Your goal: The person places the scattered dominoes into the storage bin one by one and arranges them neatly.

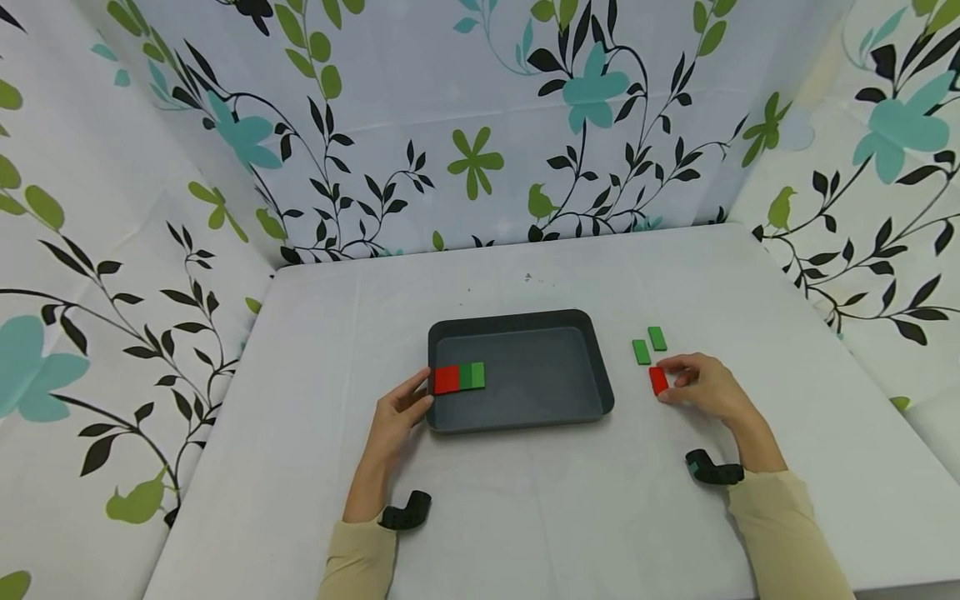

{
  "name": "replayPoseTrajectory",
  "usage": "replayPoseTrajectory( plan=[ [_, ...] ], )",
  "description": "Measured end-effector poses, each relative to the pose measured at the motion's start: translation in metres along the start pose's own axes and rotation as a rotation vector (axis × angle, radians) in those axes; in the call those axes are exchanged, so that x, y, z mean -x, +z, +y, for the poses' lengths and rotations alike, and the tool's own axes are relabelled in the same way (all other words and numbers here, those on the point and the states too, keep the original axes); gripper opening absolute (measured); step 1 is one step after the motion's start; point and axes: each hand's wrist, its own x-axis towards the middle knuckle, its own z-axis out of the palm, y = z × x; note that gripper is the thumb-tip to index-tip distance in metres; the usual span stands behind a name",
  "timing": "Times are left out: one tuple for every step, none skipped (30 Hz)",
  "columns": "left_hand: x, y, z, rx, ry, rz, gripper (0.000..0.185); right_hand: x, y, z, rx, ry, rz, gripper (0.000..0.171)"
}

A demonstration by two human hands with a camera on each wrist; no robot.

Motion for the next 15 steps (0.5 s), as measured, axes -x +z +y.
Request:
replayPoseTrajectory(
  plan=[
    [0.000,0.000,0.000,0.004,0.001,-0.002,0.051,0.000,-0.001,-0.001,-0.009,0.003,-0.005,0.052],
    [-0.001,0.000,-0.001,0.007,0.000,-0.001,0.051,0.001,-0.002,-0.003,-0.018,0.007,-0.009,0.052],
    [-0.001,0.000,-0.001,0.008,0.001,-0.001,0.051,0.002,-0.003,-0.005,-0.028,0.009,-0.010,0.052],
    [-0.001,0.000,-0.001,0.010,0.002,-0.001,0.051,0.002,-0.004,-0.007,-0.038,0.004,-0.007,0.052],
    [-0.001,0.000,-0.001,0.012,0.002,0.000,0.051,0.003,-0.005,-0.009,-0.049,-0.006,-0.001,0.052],
    [-0.001,0.000,-0.001,0.016,0.003,0.001,0.051,0.003,-0.006,-0.012,-0.055,-0.020,0.011,0.052],
    [0.000,0.000,-0.001,0.016,0.003,0.003,0.051,0.003,-0.007,-0.016,-0.059,-0.034,0.025,0.052],
    [0.000,0.000,-0.001,0.017,0.004,0.004,0.051,0.003,-0.008,-0.020,-0.064,-0.050,0.043,0.052],
    [0.000,0.000,-0.001,0.018,0.005,0.003,0.051,0.003,-0.009,-0.024,-0.071,-0.073,0.064,0.052],
    [0.000,0.000,-0.001,0.018,0.006,0.004,0.051,0.003,-0.010,-0.028,-0.086,-0.096,0.084,0.052],
    [0.000,0.000,0.000,0.016,0.006,0.003,0.051,0.002,-0.010,-0.033,-0.101,-0.114,0.103,0.051],
    [0.000,0.000,-0.001,0.013,0.008,0.001,0.051,0.002,-0.010,-0.037,-0.119,-0.130,0.120,0.050],
    [0.000,0.000,-0.001,0.012,0.008,0.001,0.051,0.001,-0.010,-0.041,-0.142,-0.145,0.135,0.050],
    [0.000,0.000,-0.001,0.012,0.009,-0.001,0.051,0.000,-0.010,-0.046,-0.164,-0.164,0.149,0.049],
    [-0.001,0.000,-0.001,0.013,0.010,-0.001,0.051,-0.001,-0.009,-0.050,-0.186,-0.180,0.161,0.049]
  ],
)
